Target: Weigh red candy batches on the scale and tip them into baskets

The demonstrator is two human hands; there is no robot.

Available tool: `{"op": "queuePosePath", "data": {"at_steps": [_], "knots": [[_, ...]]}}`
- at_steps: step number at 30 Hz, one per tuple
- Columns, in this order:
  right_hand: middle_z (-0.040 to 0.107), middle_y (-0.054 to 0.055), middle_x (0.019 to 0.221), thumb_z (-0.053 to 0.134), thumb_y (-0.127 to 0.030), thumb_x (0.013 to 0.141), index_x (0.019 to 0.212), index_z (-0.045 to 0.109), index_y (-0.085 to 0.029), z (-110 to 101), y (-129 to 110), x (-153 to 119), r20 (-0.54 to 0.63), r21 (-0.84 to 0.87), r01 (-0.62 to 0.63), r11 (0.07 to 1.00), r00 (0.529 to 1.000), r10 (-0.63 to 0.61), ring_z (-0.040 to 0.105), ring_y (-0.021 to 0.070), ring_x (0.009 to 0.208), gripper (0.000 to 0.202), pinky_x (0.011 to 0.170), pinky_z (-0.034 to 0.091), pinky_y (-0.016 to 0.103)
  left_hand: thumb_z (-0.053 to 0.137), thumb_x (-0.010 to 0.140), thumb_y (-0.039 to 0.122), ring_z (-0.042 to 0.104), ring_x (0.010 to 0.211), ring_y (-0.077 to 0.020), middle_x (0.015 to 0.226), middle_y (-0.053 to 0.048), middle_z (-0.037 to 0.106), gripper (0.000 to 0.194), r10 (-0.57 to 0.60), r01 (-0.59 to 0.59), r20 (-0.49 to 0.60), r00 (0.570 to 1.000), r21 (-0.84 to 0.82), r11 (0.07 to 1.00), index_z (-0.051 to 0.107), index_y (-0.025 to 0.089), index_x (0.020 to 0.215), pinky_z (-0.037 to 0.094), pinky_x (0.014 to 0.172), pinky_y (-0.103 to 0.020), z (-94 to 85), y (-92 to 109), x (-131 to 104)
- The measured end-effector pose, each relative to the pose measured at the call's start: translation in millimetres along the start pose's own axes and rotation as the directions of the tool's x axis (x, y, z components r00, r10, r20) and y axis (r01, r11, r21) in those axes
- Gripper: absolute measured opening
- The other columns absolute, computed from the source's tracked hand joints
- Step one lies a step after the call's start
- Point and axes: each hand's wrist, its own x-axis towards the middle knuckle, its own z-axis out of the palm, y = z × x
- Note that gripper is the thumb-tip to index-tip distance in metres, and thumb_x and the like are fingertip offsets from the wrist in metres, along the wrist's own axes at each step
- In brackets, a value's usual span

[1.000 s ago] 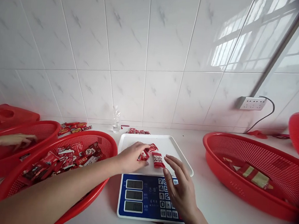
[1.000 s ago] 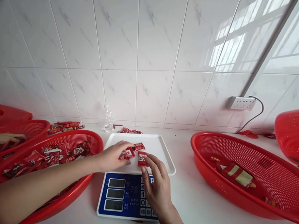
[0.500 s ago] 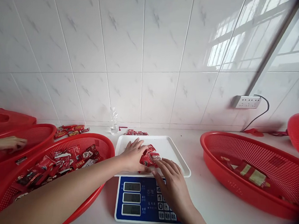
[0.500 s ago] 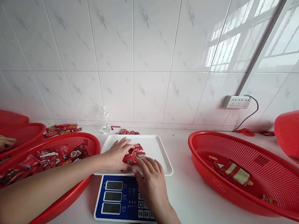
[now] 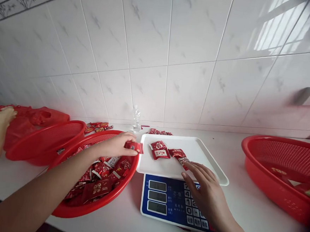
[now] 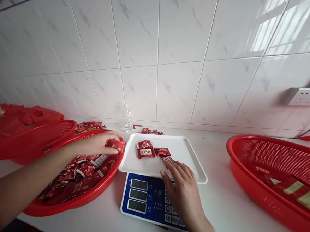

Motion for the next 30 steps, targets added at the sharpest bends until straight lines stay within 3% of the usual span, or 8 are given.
{"op": "queuePosePath", "data": {"at_steps": [2, 3, 6, 10, 13, 19, 25, 30], "knots": [[0.069, 0.006, 0.102, 0.046, -0.038, 0.09, 0.112, 0.058, -0.022, -1, -1, 0, 0.001, 0.001, 0.001, 1.0, 1.0, -0.001, 0.061, 0.0234, 0.098, 0.03, 0.081, 0.049, 0.041, 0.055, 0.08, 0.045, 0.053, 0.11, -0.0196, 0.117, -0.001, 0.06, 0.031, -0.066, 0.089, 0.22, 0.973, -0.094, 0.992, 0.063, 0.023, 0.1, 0.039, 0.094, -0.028, -13.6, -21, -11], [0.069, 0.005, 0.102, 0.046, -0.038, 0.09, 0.112, 0.058, -0.022, -1, -2, 0, 0.004, -0.001, 0.003, 1.0, 1.0, -0.003, 0.061, 0.0233, 0.098, 0.03, 0.081, 0.049, 0.041, 0.05, 0.083, 0.046, 0.056, 0.106, -0.0183, 0.113, 0.0, 0.063, 0.031, -0.113, 0.146, 0.265, 0.958, -0.109, 0.983, 0.063, 0.024, 0.1, 0.04, 0.091, -0.026, -14.9, -32, -14], [0.069, 0.005, 0.101, 0.046, -0.038, 0.09, 0.112, 0.058, -0.022, -1, -2, 0, 0.008, -0.006, 0.005, 1.0, 1.0, -0.005, 0.061, 0.0228, 0.098, 0.03, 0.081, 0.049, 0.04, 0.044, 0.087, 0.039, 0.06, 0.096, -0.0172, 0.104, -0.001, 0.067, 0.028, -0.305, 0.299, 0.232, 0.924, 0.061, 0.952, 0.063, 0.022, 0.098, 0.044, 0.083, -0.024, 0.0, -64, -14], [0.069, 0.005, 0.099, 0.044, -0.041, 0.09, 0.108, 0.06, -0.022, 2, -1, 0, 0.008, -0.012, -0.01, 1.0, 1.0, 0.01, 0.062, 0.0225, 0.096, 0.03, 0.077, 0.05, 0.039, 0.053, 0.08, 0.027, 0.062, 0.091, -0.0234, 0.104, -0.009, 0.067, 0.024, -0.464, 0.384, 0.213, 0.86, 0.331, 0.862, 0.063, 0.016, 0.1, 0.046, 0.077, -0.029, 33.0, -89, -3], [0.07, 0.004, 0.096, 0.043, -0.041, 0.09, 0.106, 0.061, -0.023, 2, -1, 1, 0.009, -0.013, -0.015, 1.0, 1.0, 0.015, 0.063, 0.0223, 0.093, 0.029, 0.074, 0.051, 0.038, 0.058, 0.076, 0.025, 0.061, 0.098, -0.0263, 0.11, -0.012, 0.064, 0.03, -0.477, 0.392, 0.184, 0.859, 0.363, 0.845, 0.06, 0.016, 0.106, 0.045, 0.081, -0.031, 49.0, -94, 5], [0.07, 0.004, 0.094, 0.043, -0.041, 0.09, 0.105, 0.061, -0.024, 0, -3, 3, 0.023, 0.011, -0.021, 1.0, 1.0, 0.02, 0.064, 0.0218, 0.09, 0.029, 0.072, 0.053, 0.037, 0.056, 0.078, 0.044, 0.051, 0.114, -0.0336, 0.126, -0.021, 0.051, 0.051, -0.519, 0.448, 0.07, 0.852, 0.416, 0.792, 0.05, 0.013, 0.118, 0.042, 0.089, -0.039, 71.0, -96, 17], [0.071, 0.005, 0.093, 0.043, -0.042, 0.09, 0.105, 0.062, -0.025, 1, -2, 3, 0.018, 0.03, -0.037, 0.999, 0.999, 0.037, 0.065, 0.0233, 0.09, 0.03, 0.072, 0.053, 0.039, 0.052, 0.081, 0.029, 0.059, 0.101, -0.0301, 0.115, -0.016, 0.059, 0.037, -0.504, 0.437, 0.039, 0.863, 0.443, 0.782, 0.052, 0.017, 0.116, 0.044, 0.081, -0.038, 84.2, -95, 25], [0.071, 0.004, 0.094, 0.043, -0.041, 0.09, 0.105, 0.061, -0.024, 1, -2, 2, 0.014, 0.029, -0.026, 0.999, 1.0, 0.026, 0.065, 0.0227, 0.09, 0.029, 0.071, 0.053, 0.039, 0.046, 0.083, 0.029, 0.062, 0.091, -0.0282, 0.098, -0.011, 0.067, 0.023, -0.43, 0.356, 0.09, 0.898, 0.422, 0.833, 0.06, 0.021, 0.1, 0.044, 0.073, -0.034, 79.7, -94, 23]]}}
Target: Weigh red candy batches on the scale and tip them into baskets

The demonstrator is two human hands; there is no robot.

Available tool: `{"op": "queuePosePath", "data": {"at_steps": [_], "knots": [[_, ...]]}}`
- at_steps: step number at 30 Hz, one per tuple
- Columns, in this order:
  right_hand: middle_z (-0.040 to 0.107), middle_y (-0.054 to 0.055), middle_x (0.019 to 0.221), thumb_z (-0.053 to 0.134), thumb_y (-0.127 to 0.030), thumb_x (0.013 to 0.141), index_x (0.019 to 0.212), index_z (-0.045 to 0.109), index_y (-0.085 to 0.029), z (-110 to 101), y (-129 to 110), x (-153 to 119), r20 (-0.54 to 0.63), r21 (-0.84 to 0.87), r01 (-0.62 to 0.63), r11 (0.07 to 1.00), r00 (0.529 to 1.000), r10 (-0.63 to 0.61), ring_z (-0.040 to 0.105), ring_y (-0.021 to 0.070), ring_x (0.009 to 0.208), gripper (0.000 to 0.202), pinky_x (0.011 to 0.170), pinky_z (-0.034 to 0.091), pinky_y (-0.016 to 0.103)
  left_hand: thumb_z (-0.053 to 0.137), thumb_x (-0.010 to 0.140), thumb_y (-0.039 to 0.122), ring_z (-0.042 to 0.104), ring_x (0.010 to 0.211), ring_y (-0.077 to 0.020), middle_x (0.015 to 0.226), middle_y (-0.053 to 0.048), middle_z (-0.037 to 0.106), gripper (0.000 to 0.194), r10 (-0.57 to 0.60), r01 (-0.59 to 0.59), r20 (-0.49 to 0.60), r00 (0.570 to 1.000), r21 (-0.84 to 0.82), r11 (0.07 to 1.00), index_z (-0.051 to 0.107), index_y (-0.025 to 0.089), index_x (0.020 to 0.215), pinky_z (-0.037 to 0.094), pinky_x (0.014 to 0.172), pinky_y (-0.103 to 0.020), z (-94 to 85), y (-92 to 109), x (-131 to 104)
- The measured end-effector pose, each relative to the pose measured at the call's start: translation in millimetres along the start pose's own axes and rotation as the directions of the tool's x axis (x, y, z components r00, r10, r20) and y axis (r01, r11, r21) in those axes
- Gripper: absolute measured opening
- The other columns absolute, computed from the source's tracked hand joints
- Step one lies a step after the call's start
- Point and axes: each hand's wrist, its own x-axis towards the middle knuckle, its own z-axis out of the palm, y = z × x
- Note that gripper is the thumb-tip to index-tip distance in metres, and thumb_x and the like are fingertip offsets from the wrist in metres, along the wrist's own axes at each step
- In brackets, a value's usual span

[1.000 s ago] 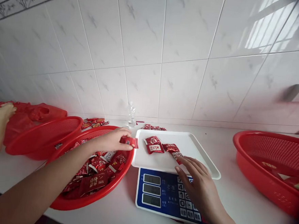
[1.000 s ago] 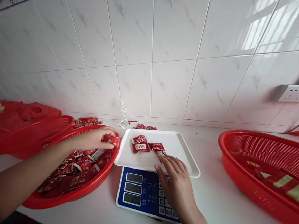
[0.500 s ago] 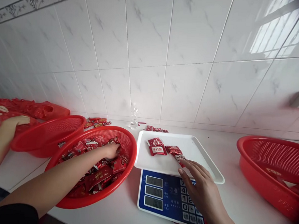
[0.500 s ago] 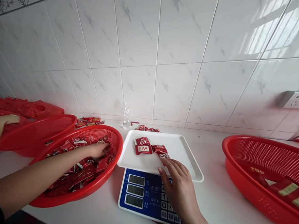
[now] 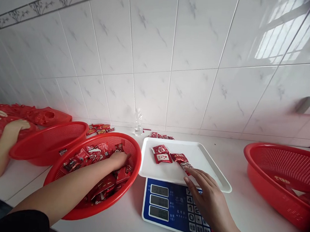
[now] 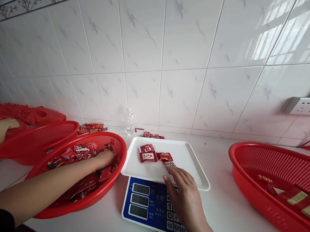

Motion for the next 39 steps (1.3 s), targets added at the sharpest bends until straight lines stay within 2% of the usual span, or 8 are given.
{"op": "queuePosePath", "data": {"at_steps": [4, 8, 13, 16, 21, 28, 33, 39], "knots": [[0.071, 0.005, 0.094, 0.044, -0.041, 0.09, 0.105, 0.061, -0.024, 1, 1, -1, 0.003, 0.003, -0.015, 1.0, 1.0, 0.015, 0.065, 0.0225, 0.09, 0.029, 0.072, 0.053, 0.038, 0.049, 0.082, 0.037, 0.064, 0.083, -0.0222, 0.095, -0.005, 0.068, 0.021, 0.054, -0.053, 0.011, 0.998, -0.04, 0.998, 0.06, 0.024, 0.093, 0.045, 0.065, -0.027, -7.0, -7, -5], [0.071, 0.005, 0.094, 0.044, -0.042, 0.09, 0.105, 0.062, -0.024, 1, 0, -1, 0.0, 0.004, -0.019, 1.0, 1.0, 0.019, 0.065, 0.0228, 0.09, 0.029, 0.071, 0.053, 0.039, 0.054, 0.078, 0.044, 0.063, 0.086, -0.0245, 0.096, -0.006, 0.068, 0.026, 0.051, -0.051, -0.003, 0.999, -0.027, 0.998, 0.061, 0.024, 0.094, 0.045, 0.065, -0.028, -10.1, -7, -8], [0.071, 0.005, 0.092, 0.042, -0.043, 0.09, 0.104, 0.062, -0.025, 1, 1, 0, 0.002, -0.005, -0.016, 1.0, 1.0, 0.016, 0.066, 0.023, 0.087, 0.03, 0.071, 0.053, 0.039, 0.053, 0.078, 0.035, 0.064, 0.085, -0.0265, 0.088, -0.007, 0.069, 0.017, 0.022, -0.022, -0.026, 0.999, -0.003, 1.0, 0.063, 0.023, 0.085, 0.045, 0.064, -0.03, -8.0, 2, -9], [0.071, 0.005, 0.091, 0.043, -0.042, 0.09, 0.104, 0.062, -0.024, 1, 1, 0, -0.005, -0.008, -0.002, 1.0, 1.0, 0.002, 0.066, 0.0225, 0.087, 0.03, 0.07, 0.053, 0.039, 0.054, 0.076, 0.033, 0.064, 0.085, -0.0278, 0.091, -0.008, 0.068, 0.019, -0.017, 0.017, -0.041, 0.999, -0.006, 1.0, 0.063, 0.022, 0.089, 0.045, 0.063, -0.031, -7.9, 4, -9], [0.071, 0.004, 0.09, 0.043, -0.041, 0.09, 0.103, 0.062, -0.024, 0, 0, 1, -0.009, -0.017, 0.008, 1.0, 1.0, -0.008, 0.066, 0.0222, 0.086, 0.029, 0.071, 0.053, 0.038, 0.052, 0.079, 0.033, 0.064, 0.085, -0.0246, 0.09, -0.006, 0.069, 0.017, -0.026, 0.025, -0.027, 0.999, -0.034, 0.999, 0.063, 0.025, 0.088, 0.045, 0.064, -0.028, -7.6, 4, -7], [0.071, 0.004, 0.09, 0.044, -0.04, 0.091, 0.104, 0.061, -0.023, 0, 1, 0, -0.007, -0.021, 0.011, 1.0, 1.0, -0.012, 0.066, 0.0221, 0.085, 0.028, 0.07, 0.054, 0.038, 0.058, 0.073, 0.032, 0.063, 0.087, -0.0281, 0.091, -0.008, 0.068, 0.017, -0.072, 0.068, -0.062, 0.995, -0.071, 0.995, 0.06, 0.021, 0.086, 0.045, 0.068, -0.032, -5.3, 3, -6], [0.071, 0.004, 0.09, 0.042, -0.039, 0.091, 0.105, 0.061, -0.022, 0, 1, 0, -0.004, -0.03, 0.019, 0.999, 1.0, -0.019, 0.066, 0.0217, 0.085, 0.028, 0.073, 0.054, 0.039, 0.062, 0.067, 0.027, 0.062, 0.086, -0.0292, 0.091, -0.009, 0.066, 0.028, -0.121, 0.1, -0.111, 0.986, -0.178, 0.979, 0.055, 0.02, 0.093, 0.044, 0.065, -0.032, -4.6, -5, -1], [0.071, 0.004, 0.091, 0.042, -0.039, 0.091, 0.105, 0.06, -0.023, -1, 1, 0, 0.019, -0.016, -0.006, 1.0, 1.0, 0.006, 0.066, 0.0215, 0.087, 0.029, 0.075, 0.053, 0.038, 0.055, 0.07, 0.016, 0.063, 0.079, -0.019, 0.089, -0.006, 0.065, 0.031, -0.137, 0.068, -0.134, 0.981, -0.425, 0.903, 0.054, 0.017, 0.101, 0.044, 0.061, -0.023, -15.9, -19, 0]]}}
